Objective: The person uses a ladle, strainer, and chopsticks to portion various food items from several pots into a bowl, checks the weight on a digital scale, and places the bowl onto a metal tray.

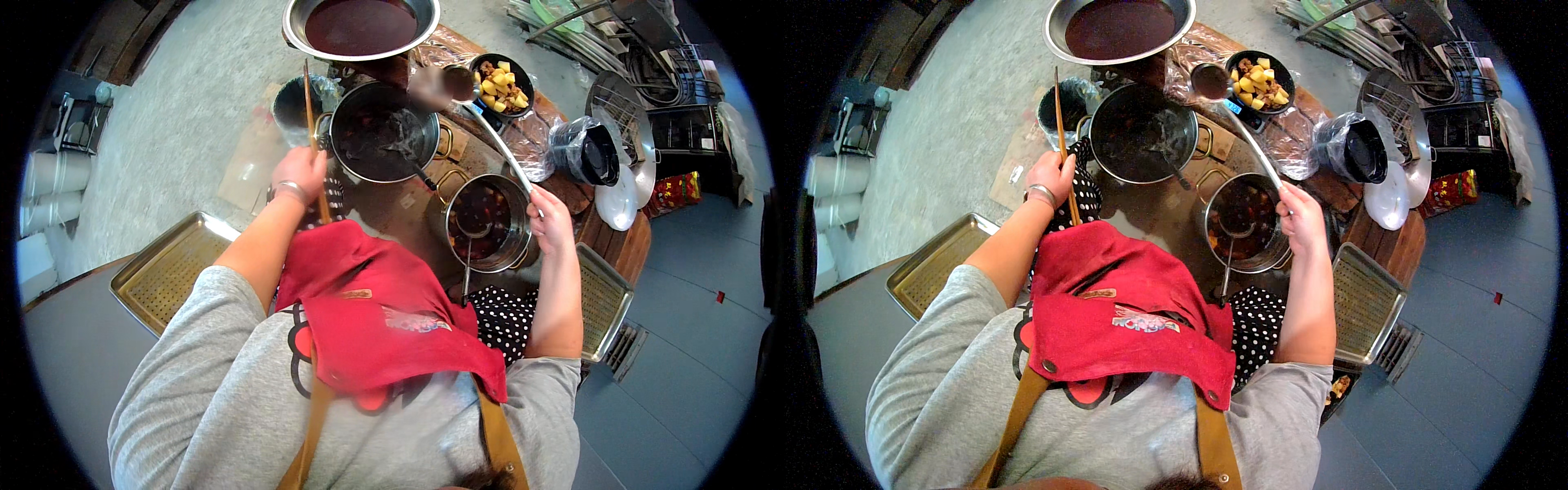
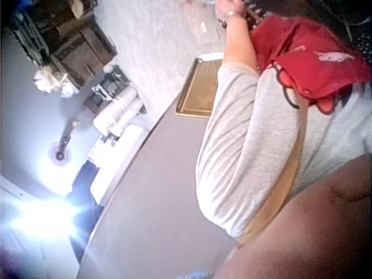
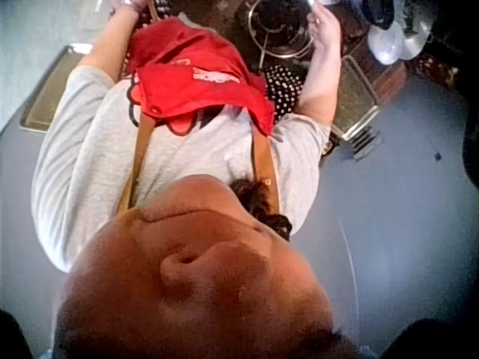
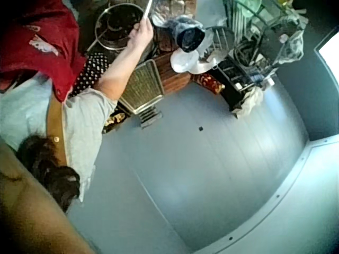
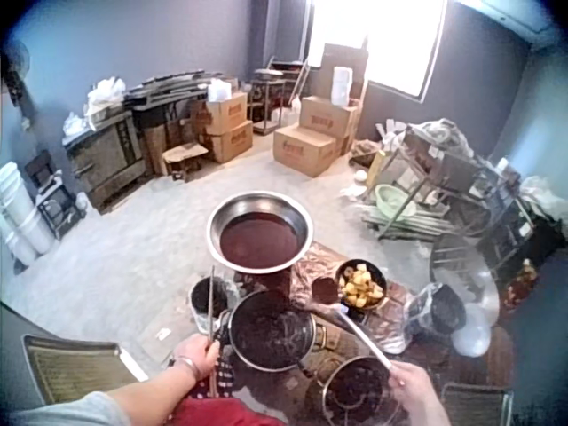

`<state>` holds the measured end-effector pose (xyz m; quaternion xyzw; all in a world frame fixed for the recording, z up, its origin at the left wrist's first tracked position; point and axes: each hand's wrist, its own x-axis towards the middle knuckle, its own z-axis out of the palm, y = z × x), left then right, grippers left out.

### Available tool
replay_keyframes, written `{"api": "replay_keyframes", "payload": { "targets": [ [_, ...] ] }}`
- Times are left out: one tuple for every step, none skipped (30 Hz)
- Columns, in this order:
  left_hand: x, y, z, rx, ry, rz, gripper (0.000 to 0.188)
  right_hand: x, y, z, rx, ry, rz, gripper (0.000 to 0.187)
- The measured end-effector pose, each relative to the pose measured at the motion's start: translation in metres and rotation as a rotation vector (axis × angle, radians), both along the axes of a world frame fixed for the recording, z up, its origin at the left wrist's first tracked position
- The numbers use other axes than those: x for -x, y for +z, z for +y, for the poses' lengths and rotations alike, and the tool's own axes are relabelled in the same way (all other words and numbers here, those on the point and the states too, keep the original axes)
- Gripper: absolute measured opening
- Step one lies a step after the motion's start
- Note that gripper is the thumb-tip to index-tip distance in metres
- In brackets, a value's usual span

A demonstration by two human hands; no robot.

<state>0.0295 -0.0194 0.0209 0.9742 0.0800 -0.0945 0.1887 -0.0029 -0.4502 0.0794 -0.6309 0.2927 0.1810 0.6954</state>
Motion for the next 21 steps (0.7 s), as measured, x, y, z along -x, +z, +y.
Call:
{"api": "replay_keyframes", "payload": {
  "targets": [
    [0.0, -0.001, 0.001, 0.006, -0.001, -0.011, 0.036, -0.001, 0.004, -0.006, -0.002, -0.018, -0.011, 0.031],
    [0.001, -0.008, 0.004, 0.007, -0.009, -0.076, 0.035, -0.001, 0.007, -0.01, 0.019, -0.056, -0.022, 0.031],
    [0.003, -0.015, 0.006, 0.007, -0.016, -0.141, 0.035, -0.003, 0.009, -0.014, 0.051, -0.076, -0.032, 0.03],
    [0.003, -0.02, 0.008, 0.008, -0.023, -0.205, 0.035, -0.005, 0.009, -0.02, 0.083, -0.096, -0.042, 0.03],
    [0.003, -0.024, 0.01, 0.006, -0.017, -0.202, 0.035, -0.007, 0.008, -0.026, 0.116, -0.11, -0.059, 0.028],
    [0.004, -0.023, 0.009, 0.005, -0.014, -0.197, 0.035, -0.008, 0.006, -0.03, 0.15, -0.123, -0.068, 0.028],
    [0.004, -0.022, 0.008, 0.004, -0.01, -0.193, 0.035, -0.01, 0.005, -0.034, 0.184, -0.136, -0.078, 0.027],
    [0.003, -0.023, 0.008, 0.007, -0.014, -0.193, 0.035, -0.012, 0.003, -0.038, 0.218, -0.149, -0.088, 0.027],
    [0.003, -0.024, 0.01, 0.008, -0.018, -0.192, 0.035, -0.013, 0.001, -0.042, 0.232, -0.133, -0.11, 0.026],
    [0.002, -0.025, 0.01, 0.01, -0.021, -0.192, 0.035, -0.014, -0.001, -0.045, 0.251, -0.146, -0.104, 0.026],
    [0.002, -0.025, 0.01, 0.012, -0.02, -0.195, 0.035, -0.016, -0.003, -0.048, 0.27, -0.159, -0.097, 0.026],
    [0.002, -0.025, 0.01, 0.012, -0.018, -0.197, 0.035, -0.017, -0.004, -0.048, 0.288, -0.171, -0.089, 0.026],
    [0.002, -0.024, 0.01, 0.012, -0.016, -0.199, 0.035, -0.018, -0.005, -0.048, 0.302, -0.182, -0.094, 0.026],
    [0.002, -0.024, 0.01, 0.012, -0.016, -0.2, 0.035, -0.019, -0.006, -0.048, 0.316, -0.194, -0.098, 0.027],
    [0.002, -0.024, 0.01, 0.012, -0.015, -0.199, 0.035, -0.019, -0.007, -0.047, 0.33, -0.205, -0.102, 0.027],
    [0.002, -0.024, 0.01, 0.012, -0.015, -0.199, 0.036, -0.019, -0.008, -0.048, 0.341, -0.209, -0.107, 0.027],
    [0.002, -0.025, 0.01, 0.01, -0.017, -0.202, 0.036, -0.019, -0.009, -0.049, 0.352, -0.213, -0.111, 0.028],
    [0.002, -0.026, 0.011, 0.008, -0.018, -0.203, 0.036, -0.019, -0.01, -0.049, 0.362, -0.217, -0.115, 0.028],
    [0.002, -0.027, 0.011, 0.006, -0.02, -0.205, 0.036, -0.019, -0.01, -0.049, 0.349, -0.221, -0.112, 0.028],
    [0.002, -0.027, 0.011, 0.005, -0.02, -0.199, 0.035, -0.018, -0.009, -0.049, 0.336, -0.227, -0.11, 0.029],
    [0.002, -0.025, 0.01, 0.003, -0.021, -0.192, 0.035, -0.018, -0.008, -0.049, 0.323, -0.232, -0.107, 0.029]
  ]
}}
